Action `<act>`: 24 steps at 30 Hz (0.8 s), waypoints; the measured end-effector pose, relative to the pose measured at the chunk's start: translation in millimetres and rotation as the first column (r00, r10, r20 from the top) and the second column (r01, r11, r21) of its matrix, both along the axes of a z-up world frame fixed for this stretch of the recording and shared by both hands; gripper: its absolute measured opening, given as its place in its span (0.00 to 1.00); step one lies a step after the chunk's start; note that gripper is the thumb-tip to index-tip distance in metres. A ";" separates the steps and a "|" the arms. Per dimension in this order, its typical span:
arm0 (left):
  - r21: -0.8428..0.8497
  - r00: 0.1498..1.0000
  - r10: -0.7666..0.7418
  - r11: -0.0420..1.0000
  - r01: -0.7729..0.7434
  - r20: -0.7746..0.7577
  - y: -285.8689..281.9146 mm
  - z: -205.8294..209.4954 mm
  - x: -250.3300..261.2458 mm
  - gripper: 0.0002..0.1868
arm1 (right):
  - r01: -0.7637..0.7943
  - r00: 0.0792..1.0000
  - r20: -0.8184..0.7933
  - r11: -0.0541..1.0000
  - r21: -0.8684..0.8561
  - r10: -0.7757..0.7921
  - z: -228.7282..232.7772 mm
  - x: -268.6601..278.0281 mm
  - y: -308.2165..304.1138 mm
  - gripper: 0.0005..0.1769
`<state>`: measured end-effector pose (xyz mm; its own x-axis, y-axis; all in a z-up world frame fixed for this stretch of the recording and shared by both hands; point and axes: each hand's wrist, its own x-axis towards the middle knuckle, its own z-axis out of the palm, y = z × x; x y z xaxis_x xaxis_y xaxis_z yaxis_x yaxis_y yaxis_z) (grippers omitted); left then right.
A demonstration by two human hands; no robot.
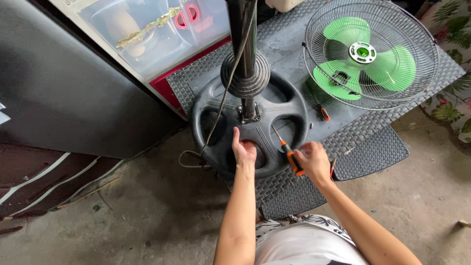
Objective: The person uses a screwdriver to adjust and tighten screws on the motor housing and base of a standing fan. They work on the motor area first, then move to the base, securing components with the screwdriver.
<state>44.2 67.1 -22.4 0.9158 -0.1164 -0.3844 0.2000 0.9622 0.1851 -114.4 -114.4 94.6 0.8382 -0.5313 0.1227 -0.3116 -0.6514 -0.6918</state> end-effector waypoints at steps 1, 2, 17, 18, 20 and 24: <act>-0.003 1.000 -0.011 1.000 0.011 0.001 1.0 0.2 0.2 0.19 | -0.061 0.992 0.087 0.962 -0.267 0.087 11.3 3.4 7.3 0.17; -0.011 1.000 -0.019 1.000 0.018 -0.007 1.1 0.1 -0.3 0.19 | -0.072 0.987 0.119 0.955 -0.287 0.110 22.1 7.5 15.6 0.15; -0.163 0.975 -0.193 0.964 0.209 0.112 11.4 0.3 -6.9 0.24 | -0.274 0.957 -0.018 0.887 -0.371 0.288 14.8 133.9 114.0 0.14; -0.161 0.975 -0.191 0.965 0.208 0.114 11.4 2.1 -8.2 0.24 | -0.276 0.958 -0.033 0.888 -0.367 0.284 11.9 135.6 113.8 0.13; -0.142 0.971 -0.207 0.964 0.223 0.121 12.4 6.3 -7.7 0.25 | -0.281 0.959 -0.061 0.890 -0.359 0.278 10.0 140.6 112.6 0.12; -0.090 0.961 -0.254 0.960 0.264 0.108 10.4 6.0 -6.4 0.29 | -0.283 0.935 0.098 0.882 -0.377 0.342 17.1 142.0 105.3 0.07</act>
